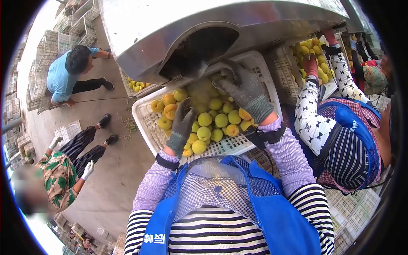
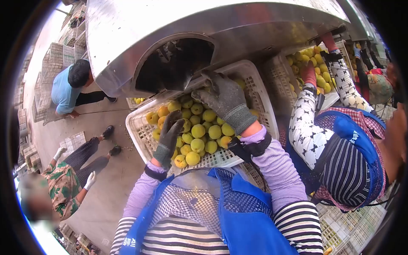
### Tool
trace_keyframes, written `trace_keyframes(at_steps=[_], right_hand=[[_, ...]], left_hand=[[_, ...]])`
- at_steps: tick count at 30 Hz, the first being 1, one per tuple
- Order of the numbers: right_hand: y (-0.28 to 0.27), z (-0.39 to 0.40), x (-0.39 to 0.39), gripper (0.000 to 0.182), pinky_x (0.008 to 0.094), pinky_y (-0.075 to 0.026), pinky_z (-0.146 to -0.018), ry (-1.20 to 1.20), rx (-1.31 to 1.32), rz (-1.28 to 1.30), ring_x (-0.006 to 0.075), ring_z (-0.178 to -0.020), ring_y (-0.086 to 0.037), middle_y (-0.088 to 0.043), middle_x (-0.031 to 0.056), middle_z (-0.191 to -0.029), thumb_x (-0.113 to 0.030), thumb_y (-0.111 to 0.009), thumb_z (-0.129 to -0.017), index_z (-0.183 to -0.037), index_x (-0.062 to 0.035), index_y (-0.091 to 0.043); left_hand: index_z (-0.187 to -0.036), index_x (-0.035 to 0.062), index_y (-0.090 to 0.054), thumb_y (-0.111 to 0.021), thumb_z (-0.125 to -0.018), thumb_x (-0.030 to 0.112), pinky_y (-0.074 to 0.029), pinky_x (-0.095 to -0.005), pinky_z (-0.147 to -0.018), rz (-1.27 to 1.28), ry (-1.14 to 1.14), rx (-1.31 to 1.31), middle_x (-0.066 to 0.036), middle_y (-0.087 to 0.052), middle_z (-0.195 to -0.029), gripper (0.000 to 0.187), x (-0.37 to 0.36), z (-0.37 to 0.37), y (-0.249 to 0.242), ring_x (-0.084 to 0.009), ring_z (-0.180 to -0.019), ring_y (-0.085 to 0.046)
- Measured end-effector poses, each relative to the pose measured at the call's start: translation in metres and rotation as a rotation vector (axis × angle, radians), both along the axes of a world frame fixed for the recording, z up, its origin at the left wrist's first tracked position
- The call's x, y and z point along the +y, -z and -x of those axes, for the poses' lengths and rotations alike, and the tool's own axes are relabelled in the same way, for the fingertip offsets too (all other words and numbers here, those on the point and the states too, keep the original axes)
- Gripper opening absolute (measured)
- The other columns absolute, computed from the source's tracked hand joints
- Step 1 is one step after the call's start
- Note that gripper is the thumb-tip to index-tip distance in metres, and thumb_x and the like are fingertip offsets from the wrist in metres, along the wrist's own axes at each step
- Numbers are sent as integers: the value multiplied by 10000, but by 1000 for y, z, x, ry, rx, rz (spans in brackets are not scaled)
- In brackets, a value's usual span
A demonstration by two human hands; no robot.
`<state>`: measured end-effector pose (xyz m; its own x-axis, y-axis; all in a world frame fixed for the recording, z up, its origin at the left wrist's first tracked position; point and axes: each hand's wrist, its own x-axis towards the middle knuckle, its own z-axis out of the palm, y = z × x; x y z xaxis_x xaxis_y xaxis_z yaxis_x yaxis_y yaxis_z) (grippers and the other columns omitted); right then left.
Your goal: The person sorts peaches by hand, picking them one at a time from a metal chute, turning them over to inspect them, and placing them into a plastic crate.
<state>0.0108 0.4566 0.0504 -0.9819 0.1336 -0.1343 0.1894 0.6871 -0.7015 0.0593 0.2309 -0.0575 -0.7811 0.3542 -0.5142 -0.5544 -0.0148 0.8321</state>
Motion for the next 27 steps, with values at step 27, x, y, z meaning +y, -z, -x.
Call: trace_keyframes(at_steps=[27], right_hand=[[113,-217,47,860,350,-399,-1084,-12,-146,859,200,-1258,-494,-494,88,-1366,-332,-883,-705,-1394,-60,-447]], left_hand=[[-1320,87,-516,-627,-884,478,-539,-354,-860,284,344,513,-128,-651,-1123,596,25,-73,141,-254,-1080,-623]])
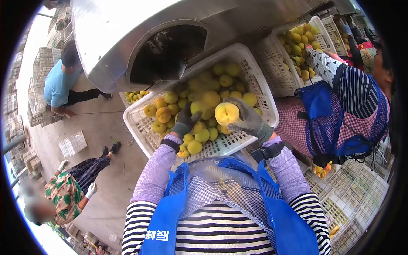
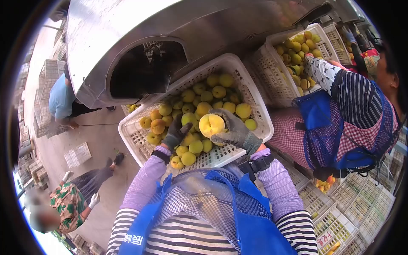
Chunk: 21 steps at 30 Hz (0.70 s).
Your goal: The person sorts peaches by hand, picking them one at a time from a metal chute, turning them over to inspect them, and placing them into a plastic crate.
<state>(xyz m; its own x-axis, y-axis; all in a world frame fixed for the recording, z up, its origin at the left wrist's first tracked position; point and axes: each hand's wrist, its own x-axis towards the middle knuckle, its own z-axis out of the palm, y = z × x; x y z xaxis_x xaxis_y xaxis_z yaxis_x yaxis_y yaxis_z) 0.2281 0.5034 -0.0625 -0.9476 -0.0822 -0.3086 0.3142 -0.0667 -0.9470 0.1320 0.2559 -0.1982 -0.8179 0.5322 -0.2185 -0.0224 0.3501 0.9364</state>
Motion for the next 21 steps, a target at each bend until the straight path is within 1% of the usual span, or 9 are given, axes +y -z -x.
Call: trace_keyframes(at_steps=[3,5,7,8,9,12,15,18,21], right_hand=[[-26,8,-20,861,355,-392,-1088,-33,-69,226,202,-1255,-499,-503,98,-1367,-393,-847,-746,-1415,-39,-436],[-23,14,-34,789,355,-396,-1084,-98,-18,185,201,-1242,-513,-543,107,-1325,-424,-778,-820,-1406,-7,-454],[-34,29,-56,741,346,-396,-1081,-146,-28,117,198,-1233,-519,-562,107,-1298,-423,-756,-845,-1390,-2,-481],[-34,30,-70,692,343,-435,-1034,-10,53,77,222,-1196,-550,-573,129,-1275,-423,-742,-853,-1376,-29,-516],[-39,34,-72,701,346,-449,-1011,1,125,-84,235,-1179,-560,-573,139,-1273,-429,-745,-846,-1381,-39,-515],[-60,48,-78,773,370,-504,-908,-17,309,-568,302,-1076,-602,-561,177,-1246,-442,-790,-777,-1387,-63,-503],[-77,62,-86,834,387,-498,-920,11,258,-683,311,-1067,-591,-550,165,-1225,-454,-844,-699,-1356,-63,-510],[-76,77,-91,861,413,-481,-950,67,419,-745,319,-1102,-566,-542,157,-1210,-445,-882,-630,-1310,-52,-530],[-81,89,-98,868,430,-463,-975,167,378,-689,326,-1142,-539,-546,158,-1215,-427,-890,-617,-1304,-35,-533]], left_hand=[[-1321,57,-503,-585,-909,533,-550,-353,-896,-541,-150,-950,-137,-626,-1187,635,-32,-4,-92,-253,-1068,-631],[-1334,31,-483,-592,-906,524,-575,-376,-870,-807,-210,-1053,-154,-599,-1231,661,-45,-16,-111,-271,-1069,-637],[-1357,30,-453,-586,-902,553,-582,-409,-879,-1012,-187,-1063,-169,-573,-1269,706,-45,-24,-130,-301,-1132,-613],[-1366,32,-444,-586,-902,559,-578,-406,-888,-1011,-298,-1052,-171,-561,-1288,716,-43,-27,-135,-301,-1139,-610],[-1374,34,-435,-586,-902,565,-575,-402,-897,-1010,-408,-1039,-172,-549,-1307,727,-42,-27,-141,-301,-1145,-607],[-1396,40,-415,-595,-901,563,-562,-403,-928,-1043,-392,-1014,-173,-529,-1331,743,-47,-14,-146,-298,-1188,-582],[-1408,37,-406,-608,-900,557,-537,-402,-972,-1000,-342,-882,-174,-517,-1349,755,-45,-2,-164,-291,-1237,-549],[-1441,36,-387,-614,-896,576,-519,-390,-995,-971,-367,-757,-184,-488,-1401,801,-42,13,-184,-307,-1255,-537],[-1426,38,-414,-615,-900,569,-524,-379,-976,-988,-391,-731,-169,-520,-1366,774,-40,25,-190,-286,-1217,-562]])
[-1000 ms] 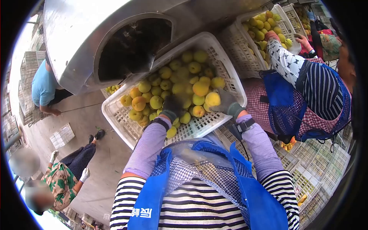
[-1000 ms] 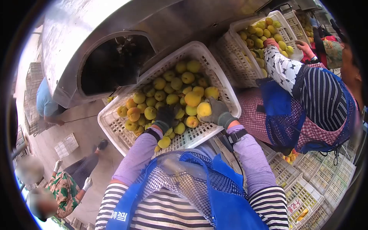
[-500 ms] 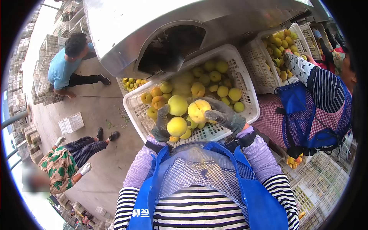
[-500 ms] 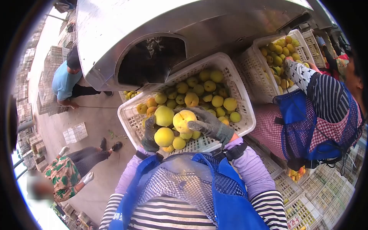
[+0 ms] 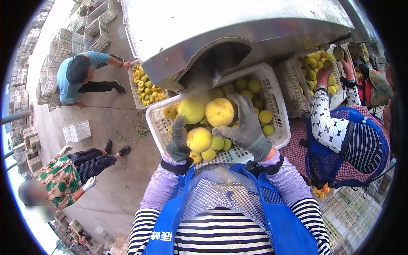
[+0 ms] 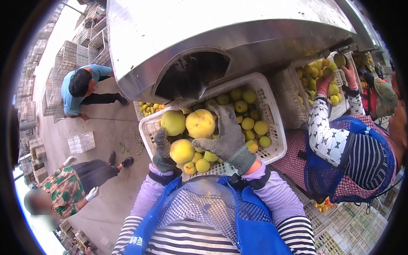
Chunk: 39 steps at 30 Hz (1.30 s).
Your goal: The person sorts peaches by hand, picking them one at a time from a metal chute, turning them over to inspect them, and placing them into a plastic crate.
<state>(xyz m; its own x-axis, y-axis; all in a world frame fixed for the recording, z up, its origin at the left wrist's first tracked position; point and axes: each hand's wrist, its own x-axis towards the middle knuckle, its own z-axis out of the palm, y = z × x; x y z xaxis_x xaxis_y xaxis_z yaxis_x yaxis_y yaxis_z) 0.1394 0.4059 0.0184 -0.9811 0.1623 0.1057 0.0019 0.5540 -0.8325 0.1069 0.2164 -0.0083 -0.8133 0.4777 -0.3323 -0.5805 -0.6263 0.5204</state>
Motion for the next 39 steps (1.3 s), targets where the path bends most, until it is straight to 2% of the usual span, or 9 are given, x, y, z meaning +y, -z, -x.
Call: trace_keyframes(at_steps=[6,9,13,16,19,26,31,37,39], right_hand=[[-14,19,-4,836,417,-446,-996,-51,-76,-28,332,-1152,-540,-565,189,-1235,-350,-920,-613,-1279,-4,-552],[-17,41,-6,861,426,-516,-877,35,124,-177,331,-1050,-596,-602,163,-1106,-510,-868,-613,-1264,-34,-566],[2,87,1,708,427,-547,-754,97,116,-597,316,-896,-667,-658,131,-989,-599,-812,-638,-1109,-100,-636],[-14,110,0,684,449,-554,-729,-2,-263,-627,327,-871,-686,-685,176,-984,-611,-758,-711,-1110,-67,-642],[-5,124,-2,592,459,-550,-722,-21,-254,-665,327,-847,-683,-690,149,-931,-596,-743,-736,-1029,-90,-658],[37,153,3,531,439,-522,-721,21,156,-934,301,-809,-663,-682,140,-894,-543,-727,-768,-1089,-123,-672],[-35,103,6,720,410,-490,-831,-111,46,-234,314,-896,-640,-670,187,-988,-488,-796,-736,-1268,-47,-592],[-3,12,-7,911,423,-468,-1007,-325,-66,-31,363,-1185,-569,-552,210,-1308,-459,-857,-680,-1396,-40,-482],[1,13,1,917,419,-459,-1024,-320,-48,90,368,-1182,-567,-544,212,-1315,-439,-866,-674,-1400,-39,-475]], left_hand=[[-1365,30,-477,-616,-918,494,-516,-375,-994,16,-5,94,-146,-560,-1308,659,-4,17,-3,-255,-1184,-584],[-1362,35,-482,-601,-919,549,-556,-338,-879,8,-54,-10,-120,-607,-1226,689,1,27,2,-218,-1070,-626],[-1365,24,-477,-594,-933,518,-565,-351,-883,114,-44,-44,-139,-607,-1228,666,-1,22,-6,-238,-1088,-626],[-1362,18,-476,-610,-933,488,-568,-367,-891,70,11,-139,-149,-606,-1231,650,-13,9,3,-245,-1082,-630],[-1366,41,-458,-622,-932,432,-579,-355,-855,99,-13,-115,-132,-612,-1170,606,-18,1,9,-229,-1025,-642],[-1426,29,-401,-598,-950,333,-537,-321,-917,164,11,-46,-124,-546,-1282,598,-28,-5,16,-211,-1131,-585],[-1419,8,-421,-676,-884,301,-480,-396,-1030,141,13,141,-153,-538,-1345,661,-20,5,4,-250,-1207,-559],[-1449,-11,-375,-794,-736,47,-430,-410,-1083,423,13,486,-154,-494,-1398,829,-13,-7,20,-256,-1279,-508],[-1439,-13,-389,-802,-756,98,-449,-385,-1062,469,22,567,-147,-511,-1386,806,-6,-3,21,-246,-1264,-524]])
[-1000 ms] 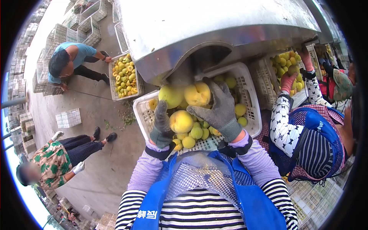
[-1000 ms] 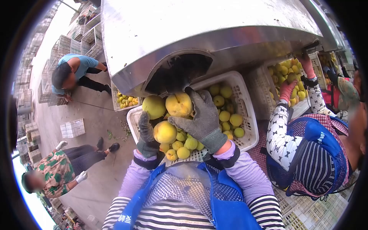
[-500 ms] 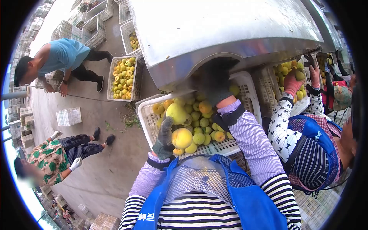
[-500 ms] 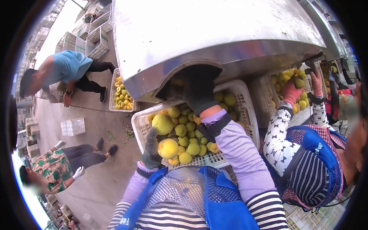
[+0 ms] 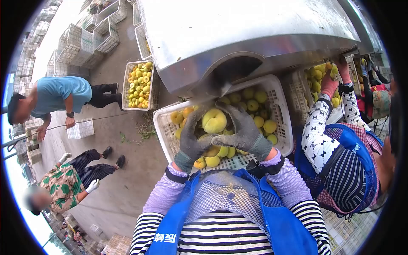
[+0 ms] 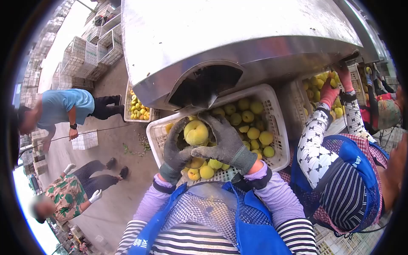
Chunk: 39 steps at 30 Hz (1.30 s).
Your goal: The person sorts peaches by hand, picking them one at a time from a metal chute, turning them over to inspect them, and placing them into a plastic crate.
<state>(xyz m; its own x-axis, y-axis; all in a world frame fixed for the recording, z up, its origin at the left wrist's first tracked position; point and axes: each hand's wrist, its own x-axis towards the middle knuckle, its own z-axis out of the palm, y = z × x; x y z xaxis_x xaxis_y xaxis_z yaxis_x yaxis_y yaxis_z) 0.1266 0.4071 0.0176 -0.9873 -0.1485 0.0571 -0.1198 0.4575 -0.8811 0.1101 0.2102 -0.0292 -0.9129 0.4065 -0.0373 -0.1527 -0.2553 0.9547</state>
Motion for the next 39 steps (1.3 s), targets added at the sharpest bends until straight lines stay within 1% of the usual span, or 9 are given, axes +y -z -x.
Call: trace_keyframes(at_steps=[7,10,13,17,23,26,32,36,39], right_hand=[[-30,27,20,801,421,-505,-942,51,-110,-10,345,-1078,-611,-590,181,-1213,-420,-872,-663,-1312,-57,-575],[-31,40,10,766,403,-548,-792,284,179,-384,300,-980,-649,-622,140,-1103,-452,-877,-640,-1249,-63,-620],[-15,65,8,691,414,-548,-758,373,145,-576,322,-914,-653,-645,137,-1045,-498,-842,-665,-1182,-87,-641],[0,119,2,714,432,-546,-730,257,-97,-750,312,-894,-670,-662,142,-1064,-596,-751,-730,-1206,-78,-639],[35,148,-12,718,418,-525,-788,355,193,-893,292,-946,-657,-665,149,-1117,-596,-763,-727,-1204,-78,-623],[-16,115,-7,789,432,-505,-867,249,-23,-100,324,-1005,-637,-642,164,-1173,-583,-788,-702,-1281,-86,-589],[25,48,-19,920,443,-506,-909,-135,45,-331,381,-1068,-604,-562,208,-1259,-496,-834,-651,-1398,-82,-493],[55,55,-5,895,441,-507,-908,83,17,-222,378,-1085,-597,-545,207,-1273,-465,-824,-672,-1402,-73,-484],[67,58,-2,882,435,-515,-865,229,80,-288,356,-1064,-601,-556,193,-1231,-460,-819,-677,-1394,-67,-488]], left_hand=[[-1367,-23,-477,-701,-861,117,-507,-363,-974,-120,130,-263,-123,-567,-1307,571,13,31,-30,-237,-1170,-580],[-1287,-27,-537,-634,-920,106,-550,-332,-870,709,12,891,-106,-616,-1209,403,10,52,-8,-213,-1038,-629],[-1333,-8,-531,-557,-977,66,-561,-334,-860,-78,-131,-417,-149,-578,-1298,365,19,42,-25,-234,-1051,-645],[-1349,-32,-500,-550,-988,85,-576,-335,-847,-105,-20,-132,-187,-536,-1341,382,6,40,-14,-220,-1032,-648],[-1419,-41,-401,-614,-933,54,-529,-343,-960,280,-16,210,-198,-507,-1387,539,-16,24,19,-244,-1207,-571],[-1418,-37,-386,-647,-917,78,-487,-363,-1018,109,-96,0,-191,-517,-1381,576,-15,22,25,-258,-1247,-545],[-1406,1,-396,-705,-906,175,-504,-339,-997,229,-92,154,-164,-563,-1307,613,-2,49,16,-218,-1188,-576],[-1409,4,-439,-489,-1032,386,-466,-315,-1024,-386,-97,-617,-142,-554,-1336,539,25,70,17,-210,-1220,-551],[-1407,-1,-466,-524,-1021,360,-440,-312,-1037,64,-19,-377,-136,-549,-1354,532,29,69,29,-205,-1217,-546]])
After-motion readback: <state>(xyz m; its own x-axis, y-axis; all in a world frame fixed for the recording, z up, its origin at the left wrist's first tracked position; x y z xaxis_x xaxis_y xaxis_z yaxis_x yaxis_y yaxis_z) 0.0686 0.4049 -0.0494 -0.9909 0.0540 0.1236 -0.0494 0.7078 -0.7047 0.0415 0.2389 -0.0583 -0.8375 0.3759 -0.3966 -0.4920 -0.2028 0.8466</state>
